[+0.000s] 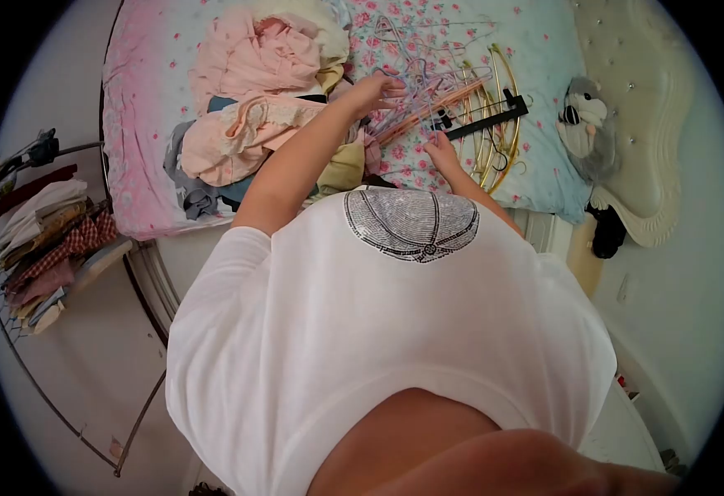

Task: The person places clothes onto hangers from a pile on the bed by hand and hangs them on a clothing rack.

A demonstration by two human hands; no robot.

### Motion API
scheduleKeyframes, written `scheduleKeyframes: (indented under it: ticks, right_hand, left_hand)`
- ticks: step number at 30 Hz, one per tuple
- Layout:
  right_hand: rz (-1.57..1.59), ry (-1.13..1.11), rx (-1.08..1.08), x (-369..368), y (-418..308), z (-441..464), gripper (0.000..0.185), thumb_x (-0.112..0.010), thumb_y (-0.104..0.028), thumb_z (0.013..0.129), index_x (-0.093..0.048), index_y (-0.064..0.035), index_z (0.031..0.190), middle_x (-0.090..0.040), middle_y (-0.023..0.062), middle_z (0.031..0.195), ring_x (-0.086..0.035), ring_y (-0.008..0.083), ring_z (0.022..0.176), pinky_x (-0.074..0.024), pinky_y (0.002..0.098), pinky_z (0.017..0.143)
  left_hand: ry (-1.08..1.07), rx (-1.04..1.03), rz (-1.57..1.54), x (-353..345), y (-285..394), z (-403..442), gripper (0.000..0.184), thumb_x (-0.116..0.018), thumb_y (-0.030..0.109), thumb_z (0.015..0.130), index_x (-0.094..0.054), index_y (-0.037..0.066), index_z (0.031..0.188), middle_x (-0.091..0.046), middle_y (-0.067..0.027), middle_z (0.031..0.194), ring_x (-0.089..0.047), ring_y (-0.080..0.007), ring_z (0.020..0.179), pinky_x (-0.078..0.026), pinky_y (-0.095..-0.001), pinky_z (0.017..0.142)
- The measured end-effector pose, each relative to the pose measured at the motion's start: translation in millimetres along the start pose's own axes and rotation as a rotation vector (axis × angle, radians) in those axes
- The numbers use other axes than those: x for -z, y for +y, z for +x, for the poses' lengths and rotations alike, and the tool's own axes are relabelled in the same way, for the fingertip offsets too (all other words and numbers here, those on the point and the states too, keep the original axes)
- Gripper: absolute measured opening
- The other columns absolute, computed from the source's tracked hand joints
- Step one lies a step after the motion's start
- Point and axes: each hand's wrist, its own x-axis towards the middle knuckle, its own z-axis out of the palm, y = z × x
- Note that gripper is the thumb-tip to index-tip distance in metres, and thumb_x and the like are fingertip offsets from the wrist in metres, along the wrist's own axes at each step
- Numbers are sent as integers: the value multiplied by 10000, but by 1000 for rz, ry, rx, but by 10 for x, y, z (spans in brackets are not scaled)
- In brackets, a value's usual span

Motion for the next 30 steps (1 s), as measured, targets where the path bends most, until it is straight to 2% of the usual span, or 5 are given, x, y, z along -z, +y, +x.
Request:
scheduleKeyframes:
  ticks: [9, 13, 16, 22, 30]
  right_hand:
    - [-32, -143, -21, 408, -22, 514, 507, -532, -384, 837, -414, -10, 1158, -507, 79, 952, -491, 171, 865, -415, 313, 759]
    - [-343, -45, 100, 654, -213, 828, 480, -622, -182, 760, -426, -38, 1175, -479, 140, 1118, -478, 236, 1037, -384, 338, 879]
    - [-943, 135, 576, 618, -431, 907, 525, -645, -73, 665, -456, -63, 1155, -487, 164, 1102, -495, 301, 1004, -394, 386, 878]
    - [-1079, 252, 832, 503, -591, 1200, 541, -640, -44, 607, -484, -96, 1123, -487, 167, 1051, -484, 357, 978, -420, 412, 825]
    - [-1095, 14, 559, 562, -510, 1291, 323, -553, -35, 700, -507, -83, 1016, -510, 127, 997, -508, 328, 936, -443, 411, 762]
  left_hand:
    - [178, -81, 72, 121, -32, 324, 314, -289, 194, 912, -422, 20, 1137, -549, -102, 1027, -533, -176, 869, -441, -313, 761]
    - [246, -26, 70, 48, -10, 183, 258, -311, 199, 902, -457, 85, 1082, -518, -89, 1009, -521, -175, 896, -438, -335, 763]
    - [189, -2, -110, 88, -18, 153, 207, -347, 221, 889, -460, 118, 1028, -498, -103, 1031, -513, -216, 960, -430, -381, 793]
    - [75, -38, -311, 195, -233, 259, 184, -447, 302, 849, -456, 148, 949, -480, -123, 1072, -409, -291, 1141, -379, -463, 859]
    - [-179, -88, -527, 416, -301, 364, 163, -497, 369, 804, -509, 208, 787, -497, -102, 1078, -424, -266, 1100, -356, -404, 839]
